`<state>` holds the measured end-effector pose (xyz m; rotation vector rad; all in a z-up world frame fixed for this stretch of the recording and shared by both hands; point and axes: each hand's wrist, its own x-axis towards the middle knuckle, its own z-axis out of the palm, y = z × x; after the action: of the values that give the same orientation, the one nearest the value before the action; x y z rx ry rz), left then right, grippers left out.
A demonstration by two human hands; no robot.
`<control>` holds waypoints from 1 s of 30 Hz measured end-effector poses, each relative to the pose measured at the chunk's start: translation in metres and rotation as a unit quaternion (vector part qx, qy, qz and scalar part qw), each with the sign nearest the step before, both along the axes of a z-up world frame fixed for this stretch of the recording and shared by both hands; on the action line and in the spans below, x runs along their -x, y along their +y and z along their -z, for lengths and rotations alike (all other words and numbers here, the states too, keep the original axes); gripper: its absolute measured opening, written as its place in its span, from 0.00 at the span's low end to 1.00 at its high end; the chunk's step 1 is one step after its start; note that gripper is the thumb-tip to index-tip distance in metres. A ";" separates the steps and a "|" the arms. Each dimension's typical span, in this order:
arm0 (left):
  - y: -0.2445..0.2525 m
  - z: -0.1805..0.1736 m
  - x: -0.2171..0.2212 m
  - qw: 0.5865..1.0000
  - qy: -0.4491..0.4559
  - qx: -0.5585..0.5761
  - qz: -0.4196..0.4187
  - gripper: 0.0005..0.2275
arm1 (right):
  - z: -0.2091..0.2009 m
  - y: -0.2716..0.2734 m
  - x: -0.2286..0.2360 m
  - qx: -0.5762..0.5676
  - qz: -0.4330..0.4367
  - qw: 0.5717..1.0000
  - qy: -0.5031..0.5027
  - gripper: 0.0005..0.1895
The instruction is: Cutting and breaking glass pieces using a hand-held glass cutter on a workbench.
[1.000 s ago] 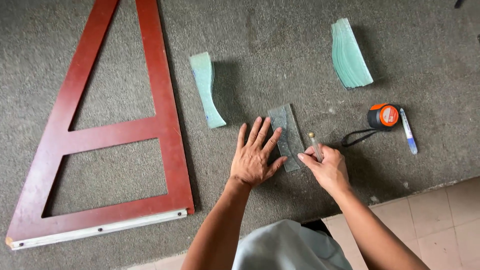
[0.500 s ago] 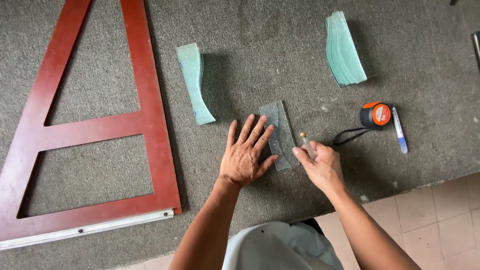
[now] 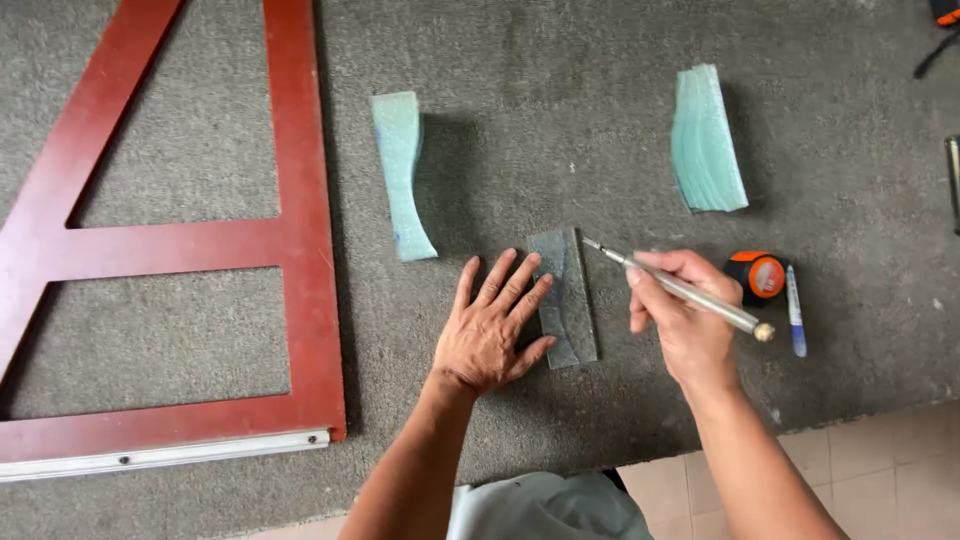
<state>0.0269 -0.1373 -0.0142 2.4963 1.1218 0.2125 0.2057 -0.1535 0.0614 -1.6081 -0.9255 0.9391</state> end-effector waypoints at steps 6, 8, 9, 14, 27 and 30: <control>0.003 -0.003 0.002 1.000 -0.013 0.015 -0.001 0.28 | 0.006 0.014 0.008 -0.039 -0.070 0.985 -0.154 0.04; 0.001 -0.002 0.004 1.000 -0.015 0.020 -0.003 0.28 | 0.008 0.013 0.008 -0.027 -0.080 0.984 -0.156 0.03; 0.003 -0.001 0.004 1.000 -0.017 0.019 -0.001 0.28 | 0.008 0.016 0.007 -0.020 -0.085 0.984 -0.158 0.04; 0.004 0.000 0.002 0.999 -0.030 0.031 -0.006 0.27 | 0.014 0.023 0.008 -0.053 -0.100 0.972 -0.206 0.02; 0.005 -0.001 0.004 0.999 -0.012 0.036 -0.007 0.27 | 0.016 0.032 0.010 -0.069 -0.151 0.944 -0.284 0.05; 0.005 -0.001 0.004 0.999 -0.007 0.038 -0.004 0.27 | 0.014 0.032 0.012 -0.063 -0.160 0.945 -0.278 0.05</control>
<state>0.0227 -0.1321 -0.0134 2.4194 1.1143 0.1863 0.1941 -0.1214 0.0473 -1.6701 -1.6426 0.6190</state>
